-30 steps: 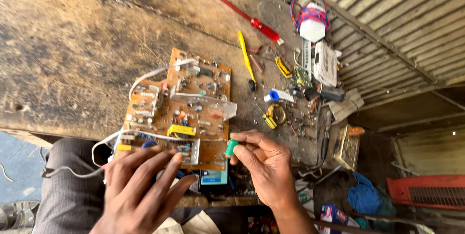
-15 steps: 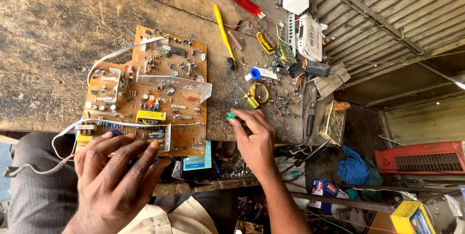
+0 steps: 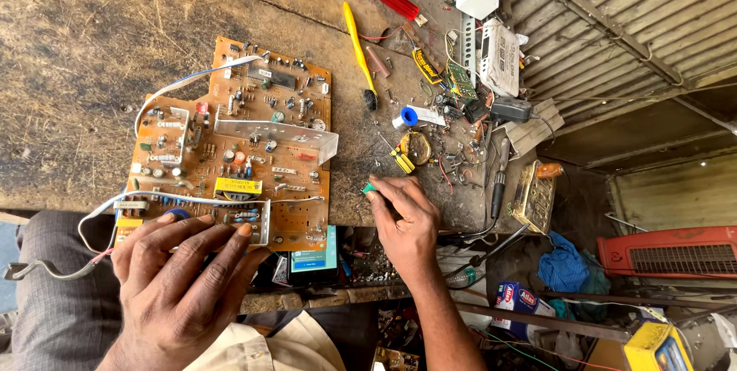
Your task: The person uses a soldering iron and a screwdriver to repair a green circuit board on a workbench, handling various electronic components.
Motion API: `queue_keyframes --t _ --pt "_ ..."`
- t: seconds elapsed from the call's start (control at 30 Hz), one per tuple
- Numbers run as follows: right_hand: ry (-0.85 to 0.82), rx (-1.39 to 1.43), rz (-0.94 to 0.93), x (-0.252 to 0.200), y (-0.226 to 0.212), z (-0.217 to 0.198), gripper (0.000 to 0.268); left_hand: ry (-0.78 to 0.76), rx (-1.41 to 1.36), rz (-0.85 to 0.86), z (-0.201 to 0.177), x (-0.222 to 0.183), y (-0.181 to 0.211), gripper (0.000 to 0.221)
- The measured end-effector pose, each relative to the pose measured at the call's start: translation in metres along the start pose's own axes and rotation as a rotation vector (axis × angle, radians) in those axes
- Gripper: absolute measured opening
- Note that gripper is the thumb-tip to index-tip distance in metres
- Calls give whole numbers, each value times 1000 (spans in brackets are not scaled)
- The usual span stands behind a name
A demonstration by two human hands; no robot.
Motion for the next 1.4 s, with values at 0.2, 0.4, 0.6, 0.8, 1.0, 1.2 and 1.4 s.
queue_keyframes --t 0.2,0.4,0.6,0.8,1.0,1.2,1.4 --pt "13 -33 -61 2 -3 -1 26 -3 0 -4 1 -1 -1 39" --pt "6 -34 -48 3 -5 -1 26 -13 5 -6 2 -3 -2 39" --pt "10 -29 -42 1 -2 1 25 -14 5 -28 2 -3 0 39" --pt "-22 -17 33 2 0 0 24 9 -16 -15 1 -1 0 40" --pt "-5 166 252 4 7 3 26 -25 -25 9 -2 1 -2 41" --pt "0 382 254 8 11 1 23 -25 -40 8 -2 2 -2 40" --pt "16 452 198 6 13 3 23 -23 -27 18 -2 1 -3 41"
Point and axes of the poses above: each hand's wrist, its own x-axis towards the middle knuckle, its own z-axis out of the palm, y = z × x, the point moved 2 cm from there along x, towards the middle knuckle, and after that the axes turned 1 degree about -z, right-handed, at the moved point
